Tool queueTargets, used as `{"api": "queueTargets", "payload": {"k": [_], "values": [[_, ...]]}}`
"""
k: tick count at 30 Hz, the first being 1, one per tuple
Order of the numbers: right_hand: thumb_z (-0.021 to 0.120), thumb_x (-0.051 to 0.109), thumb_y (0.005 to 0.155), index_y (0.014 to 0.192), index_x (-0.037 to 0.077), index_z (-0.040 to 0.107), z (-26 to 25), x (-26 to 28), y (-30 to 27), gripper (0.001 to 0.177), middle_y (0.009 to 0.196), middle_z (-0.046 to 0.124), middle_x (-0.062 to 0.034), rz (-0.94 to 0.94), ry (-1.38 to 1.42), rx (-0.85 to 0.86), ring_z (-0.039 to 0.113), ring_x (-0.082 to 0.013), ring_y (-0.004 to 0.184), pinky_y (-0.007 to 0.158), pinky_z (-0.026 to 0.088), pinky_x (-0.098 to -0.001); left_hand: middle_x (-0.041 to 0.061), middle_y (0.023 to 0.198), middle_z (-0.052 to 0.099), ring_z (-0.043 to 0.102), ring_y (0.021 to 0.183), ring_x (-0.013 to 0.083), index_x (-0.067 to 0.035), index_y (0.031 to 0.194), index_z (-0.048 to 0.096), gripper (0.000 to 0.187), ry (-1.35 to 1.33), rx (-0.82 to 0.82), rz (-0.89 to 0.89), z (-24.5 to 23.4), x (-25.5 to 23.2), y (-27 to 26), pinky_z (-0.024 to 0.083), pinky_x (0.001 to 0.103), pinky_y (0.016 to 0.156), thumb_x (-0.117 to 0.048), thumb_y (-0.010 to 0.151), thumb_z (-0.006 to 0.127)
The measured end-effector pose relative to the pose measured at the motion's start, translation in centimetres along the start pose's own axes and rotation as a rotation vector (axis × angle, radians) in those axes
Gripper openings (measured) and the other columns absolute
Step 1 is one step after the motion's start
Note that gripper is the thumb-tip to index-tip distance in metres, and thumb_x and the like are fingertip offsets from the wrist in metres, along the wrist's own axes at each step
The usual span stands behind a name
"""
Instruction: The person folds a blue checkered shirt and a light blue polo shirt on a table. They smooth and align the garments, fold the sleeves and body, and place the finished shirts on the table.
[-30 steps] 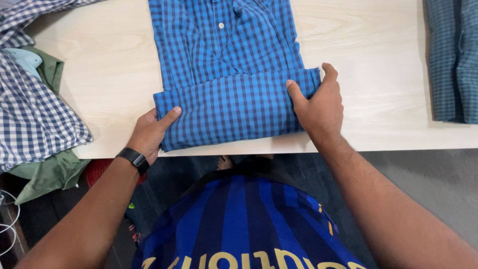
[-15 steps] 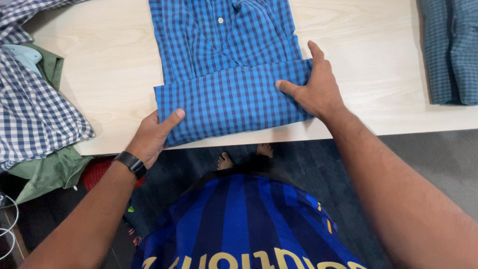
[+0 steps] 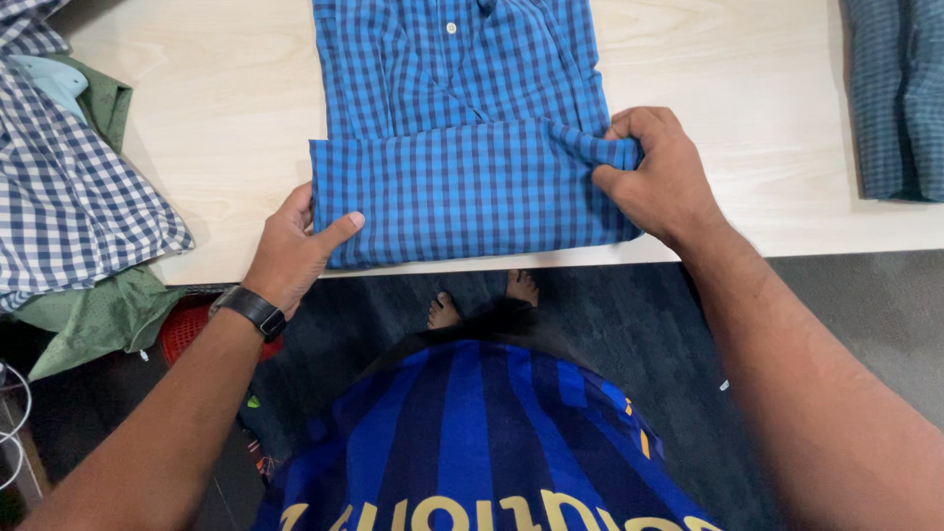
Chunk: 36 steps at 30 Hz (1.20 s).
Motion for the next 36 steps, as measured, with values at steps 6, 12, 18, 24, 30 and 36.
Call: {"api": "queueTargets", "payload": {"k": [6, 12, 18, 24, 30, 36], "values": [[0.064, -0.005, 0.082, 0.086, 0.010, 0.056, -0.6, 1.7, -0.9, 0.017, 0.106, 0.074, -0.0046, 0.100, 0.284, 0.266, 0.066, -0.0205, 0.092, 0.079, 0.051, -0.0406, 0.026, 0.148, 0.048, 0.061, 0.130, 0.0305, 0.000, 0.151, 0.040, 0.077, 0.166, -0.189, 0.142, -1.1, -0.3, 1.1, 0.057, 0.039, 0.101, -0.026, 0.088, 0.076], [0.068, -0.002, 0.085, 0.076, 0.010, 0.059, -0.7, 2.2, -3.0, 0.018, 0.108, 0.077, -0.0057, 0.183, 0.270, 0.349, 0.070, -0.0179, 0.110, 0.093, 0.053, -0.0366, 0.036, 0.158, 0.026, 0.027, 0.148, 0.0469, 0.003, 0.160, 0.012, 0.114, 0.408, 0.060, 0.368, -0.6, -2.3, 2.1, 0.035, 0.054, 0.115, -0.031, 0.081, 0.087], [0.066, -0.005, 0.084, 0.084, 0.010, 0.059, 0.0, 0.4, -5.7, 0.017, 0.123, 0.071, -0.0077, 0.147, 0.234, 0.118, 0.066, -0.0214, 0.114, 0.094, 0.053, -0.0364, 0.021, 0.139, 0.061, 0.068, 0.123, 0.0276, -0.003, 0.154, 0.039, 0.092, 0.157, 0.110, 0.085, 0.2, -3.5, 1.3, 0.054, 0.040, 0.099, -0.025, 0.076, 0.083], [0.065, -0.007, 0.078, 0.094, 0.008, 0.060, 1.2, -0.2, -8.8, 0.022, 0.126, 0.069, -0.0099, 0.023, 0.111, -0.085, 0.065, -0.0229, 0.117, 0.099, 0.050, -0.0345, 0.016, 0.129, 0.070, 0.069, 0.113, 0.0203, 0.000, 0.142, 0.057, 0.062, -0.129, 0.404, 0.120, -1.4, -2.0, -0.7, 0.058, 0.037, 0.099, -0.022, 0.086, 0.075], [0.082, 0.016, 0.077, 0.105, 0.011, 0.058, 1.7, 0.7, -11.3, 0.037, 0.112, 0.070, -0.0135, 0.304, 0.033, 0.037, 0.068, -0.0244, 0.104, 0.093, 0.053, -0.0369, 0.020, 0.125, 0.073, 0.068, 0.117, 0.0223, 0.010, 0.134, 0.064, 0.092, -0.424, 0.456, -0.201, -2.4, -0.1, -2.6, 0.046, 0.039, 0.110, -0.069, 0.093, 0.040], [0.095, 0.040, 0.070, 0.139, -0.004, 0.046, 1.4, 1.3, -10.5, 0.096, 0.134, 0.050, -0.0353, 0.063, -0.184, 0.120, 0.054, -0.0436, 0.122, 0.097, 0.048, -0.0469, 0.015, 0.121, 0.073, 0.068, 0.108, 0.0197, 0.003, 0.135, 0.061, 0.069, 0.092, 0.247, 0.082, 0.2, 0.6, -3.5, 0.056, 0.035, 0.094, -0.042, 0.085, 0.074]]}}
Point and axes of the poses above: each hand's wrist, its own y-axis towards the middle knuckle, its own z-axis out of the palm, x = y × z, the point moved 1 cm from there along y, towards the middle knuckle
